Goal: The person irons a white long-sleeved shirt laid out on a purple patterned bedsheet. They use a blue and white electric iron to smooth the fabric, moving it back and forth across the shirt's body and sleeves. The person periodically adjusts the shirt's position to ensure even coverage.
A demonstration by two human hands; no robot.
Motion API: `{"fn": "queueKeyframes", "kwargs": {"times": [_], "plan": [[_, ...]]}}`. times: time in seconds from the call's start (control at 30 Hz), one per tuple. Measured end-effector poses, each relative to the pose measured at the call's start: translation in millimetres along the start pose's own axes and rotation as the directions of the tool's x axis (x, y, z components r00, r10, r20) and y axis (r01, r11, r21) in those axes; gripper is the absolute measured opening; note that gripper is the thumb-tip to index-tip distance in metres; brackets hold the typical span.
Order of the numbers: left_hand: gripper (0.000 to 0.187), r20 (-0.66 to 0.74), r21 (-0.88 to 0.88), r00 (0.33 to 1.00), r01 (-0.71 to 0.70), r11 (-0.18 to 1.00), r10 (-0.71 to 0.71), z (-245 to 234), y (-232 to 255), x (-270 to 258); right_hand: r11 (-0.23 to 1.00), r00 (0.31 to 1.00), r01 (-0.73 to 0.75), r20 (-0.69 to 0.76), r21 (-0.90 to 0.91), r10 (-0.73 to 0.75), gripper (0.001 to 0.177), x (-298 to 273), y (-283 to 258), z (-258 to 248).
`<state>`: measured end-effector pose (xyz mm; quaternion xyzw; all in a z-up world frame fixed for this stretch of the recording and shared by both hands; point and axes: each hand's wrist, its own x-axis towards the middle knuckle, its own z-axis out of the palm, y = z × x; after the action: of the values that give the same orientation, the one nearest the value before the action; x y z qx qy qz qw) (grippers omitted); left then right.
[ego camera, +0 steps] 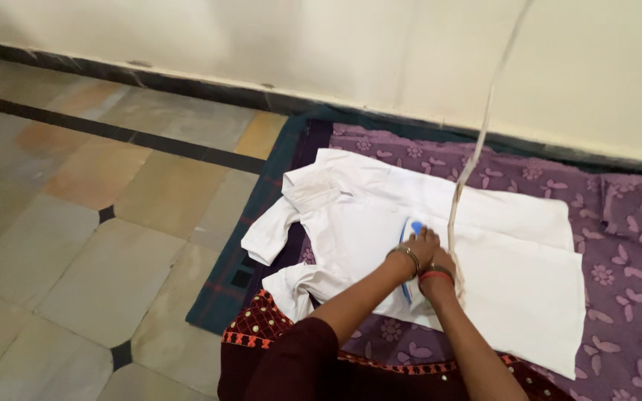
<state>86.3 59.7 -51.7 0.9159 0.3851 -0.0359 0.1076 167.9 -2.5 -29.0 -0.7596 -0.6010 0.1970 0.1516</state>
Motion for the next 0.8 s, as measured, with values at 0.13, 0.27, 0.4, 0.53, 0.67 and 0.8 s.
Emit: {"fn": "queueKeyframes", "kwargs": {"times": [0.13,0.27,0.4,0.53,0.67,0.8], "plan": [[0.061,-0.056,0.002,0.998,-0.002,1.0,0.002,11.2,-26.9,32.2,0.986,0.999,-0.006,-0.047,-0.167,-0.002,0.03,24.6,-17.4,-9.5],[0.064,-0.038,0.017,0.999,0.019,1.0,-0.018,10.7,-27.7,40.0,0.987,1.0,-0.008,-0.016,-0.16,0.006,0.034,24.6,-18.5,-18.3],[0.069,-0.028,-0.02,0.998,0.062,0.998,-0.062,0.8,-2.8,16.8,0.977,0.995,0.015,0.098,-0.214,0.006,0.029,20.6,-2.6,-21.4],[0.079,0.037,-0.021,0.998,0.056,0.998,-0.056,-11.5,49.2,-21.5,0.96,0.989,-0.014,0.138,-0.28,0.055,0.029,-15.2,34.3,-13.0],[0.08,0.056,-0.075,0.998,-0.001,0.997,0.005,-12.8,85.5,-46.9,0.959,0.986,-0.092,0.107,-0.267,0.125,0.036,-52.2,54.7,-15.3],[0.074,0.024,-0.023,0.999,-0.03,0.999,0.031,5.3,83.5,-25.7,0.965,0.981,-0.158,0.08,-0.207,0.178,0.035,-55.7,42.4,-29.4]]}}
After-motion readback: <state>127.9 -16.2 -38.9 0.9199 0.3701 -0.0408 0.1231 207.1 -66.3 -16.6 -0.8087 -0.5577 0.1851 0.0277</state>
